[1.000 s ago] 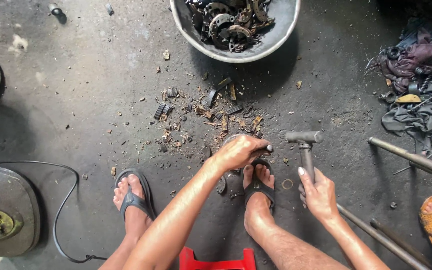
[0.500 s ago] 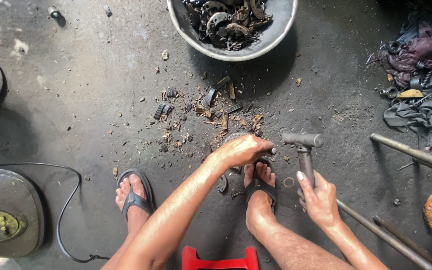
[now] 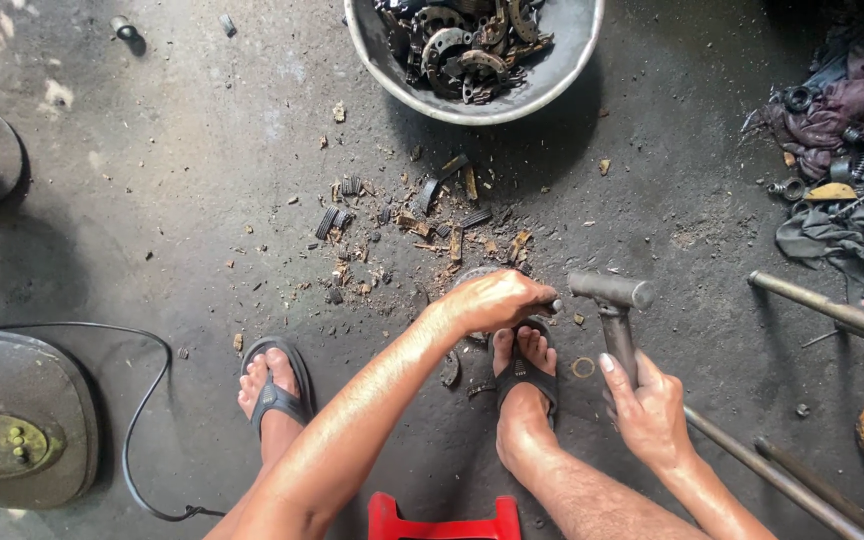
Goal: Removing old brake lining material from motorcycle brake shoes using a hammer.
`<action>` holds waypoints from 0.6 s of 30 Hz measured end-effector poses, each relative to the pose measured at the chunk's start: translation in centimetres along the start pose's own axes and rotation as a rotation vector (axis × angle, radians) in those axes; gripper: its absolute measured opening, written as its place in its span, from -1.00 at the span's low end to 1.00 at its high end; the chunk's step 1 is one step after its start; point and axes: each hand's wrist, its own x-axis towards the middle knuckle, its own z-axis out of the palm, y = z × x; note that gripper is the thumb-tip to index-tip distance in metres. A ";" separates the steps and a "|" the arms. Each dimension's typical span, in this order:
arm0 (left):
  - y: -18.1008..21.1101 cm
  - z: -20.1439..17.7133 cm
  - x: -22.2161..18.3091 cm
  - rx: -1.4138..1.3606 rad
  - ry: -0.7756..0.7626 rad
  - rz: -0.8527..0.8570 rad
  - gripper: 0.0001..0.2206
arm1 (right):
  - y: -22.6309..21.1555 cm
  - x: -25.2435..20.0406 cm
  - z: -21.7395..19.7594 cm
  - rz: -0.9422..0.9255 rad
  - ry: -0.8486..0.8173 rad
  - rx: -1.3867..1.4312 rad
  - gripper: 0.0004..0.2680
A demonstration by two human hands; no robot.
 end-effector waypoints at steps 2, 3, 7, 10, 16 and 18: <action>0.5 -0.4 0.0 0.010 -0.011 -0.014 -0.72 | 0.5 0.0 -0.2 -0.109 0.043 -0.138 -0.72; 0.8 -0.7 0.0 0.020 -0.023 -0.027 -0.69 | 0.8 0.0 -0.3 -0.219 0.086 -0.277 -0.70; 1.8 -1.7 -0.2 -0.040 -0.051 -0.066 -0.69 | -1.7 -0.2 -1.0 -0.321 -0.022 -0.351 -0.74; 0.7 -1.0 -0.4 0.013 -0.020 -0.028 -0.65 | -3.1 -0.3 -1.6 -0.082 -0.113 -0.390 -0.76; -1.3 0.2 -0.8 -0.043 0.036 0.083 -0.72 | -2.2 -0.6 -1.2 -0.401 -0.004 -0.339 -0.78; -0.6 -0.3 -1.2 -0.011 0.045 0.039 -0.69 | -4.3 -0.5 -1.8 0.026 -0.131 -0.399 -0.78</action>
